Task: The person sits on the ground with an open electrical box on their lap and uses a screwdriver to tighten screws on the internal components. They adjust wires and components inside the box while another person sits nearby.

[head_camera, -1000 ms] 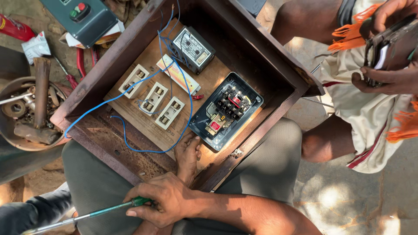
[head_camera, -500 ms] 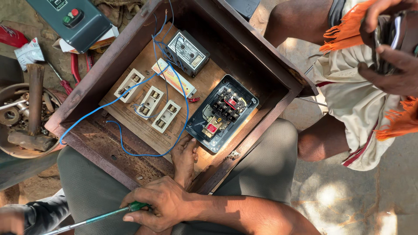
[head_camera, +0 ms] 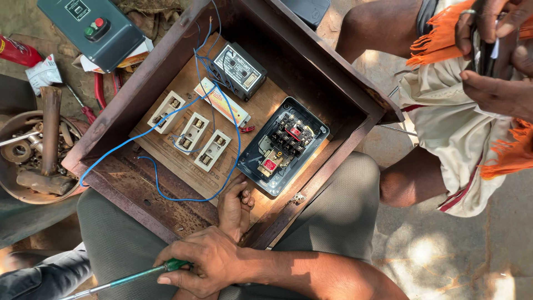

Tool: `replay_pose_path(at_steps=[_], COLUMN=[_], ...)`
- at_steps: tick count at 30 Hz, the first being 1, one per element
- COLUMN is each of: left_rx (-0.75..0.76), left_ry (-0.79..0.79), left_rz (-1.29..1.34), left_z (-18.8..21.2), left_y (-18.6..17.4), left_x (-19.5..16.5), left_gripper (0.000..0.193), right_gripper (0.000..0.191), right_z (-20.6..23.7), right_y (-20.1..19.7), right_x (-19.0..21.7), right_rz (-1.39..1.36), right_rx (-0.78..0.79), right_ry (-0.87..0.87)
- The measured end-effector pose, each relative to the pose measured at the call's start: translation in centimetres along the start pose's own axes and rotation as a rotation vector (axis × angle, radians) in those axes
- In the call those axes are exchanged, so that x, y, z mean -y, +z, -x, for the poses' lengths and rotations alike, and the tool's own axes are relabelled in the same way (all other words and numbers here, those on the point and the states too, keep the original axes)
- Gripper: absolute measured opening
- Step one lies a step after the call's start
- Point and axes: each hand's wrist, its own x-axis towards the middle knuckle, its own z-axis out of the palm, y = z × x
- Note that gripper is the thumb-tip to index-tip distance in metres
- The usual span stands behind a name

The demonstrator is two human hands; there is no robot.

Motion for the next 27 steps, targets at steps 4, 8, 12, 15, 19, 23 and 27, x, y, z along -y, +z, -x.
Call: replay_pose_path(at_steps=[4,8,12,15,19,23,27], left_rx=[-0.016,0.005,-0.011,-0.032,-0.029,-0.061,-0.074], left_ry=[-0.015,-0.02,-0.015,-0.018,-0.035,-0.016,0.049], left_rz=[0.045,0.068,0.064,0.039,0.056,0.015,0.02], left_z=[-0.2,-0.4,-0.4,-0.4,-0.4,-0.4,-0.6], left_y=[0.0,0.0,-0.1,0.0,0.3,0.4,-0.2], left_x=[0.1,0.0,-0.1,0.0,-0.2,-0.3,0.1], left_gripper=[0.038,0.037,0.041,0.042,0.042,0.042,0.04], right_gripper=[0.025,0.025,0.025,0.025,0.028,0.029,0.03], right_z=[0.1,0.0,-0.3,-0.5,-0.8,-1.0,-1.0], right_y=[-0.2,-0.2,-0.3,-0.5,-0.4,-0.4,-0.6], right_x=[0.0,0.0,0.1,0.2,0.3,0.4,0.6], right_rz=[0.015,-0.006,0.021,0.053,0.042,0.01,0.045], right_rx=[0.003,0.009,0.005,0.03,0.028,0.018,0.018], right_ry=[0.013,0.008,-0.007,0.026,0.016,0.006,0.003])
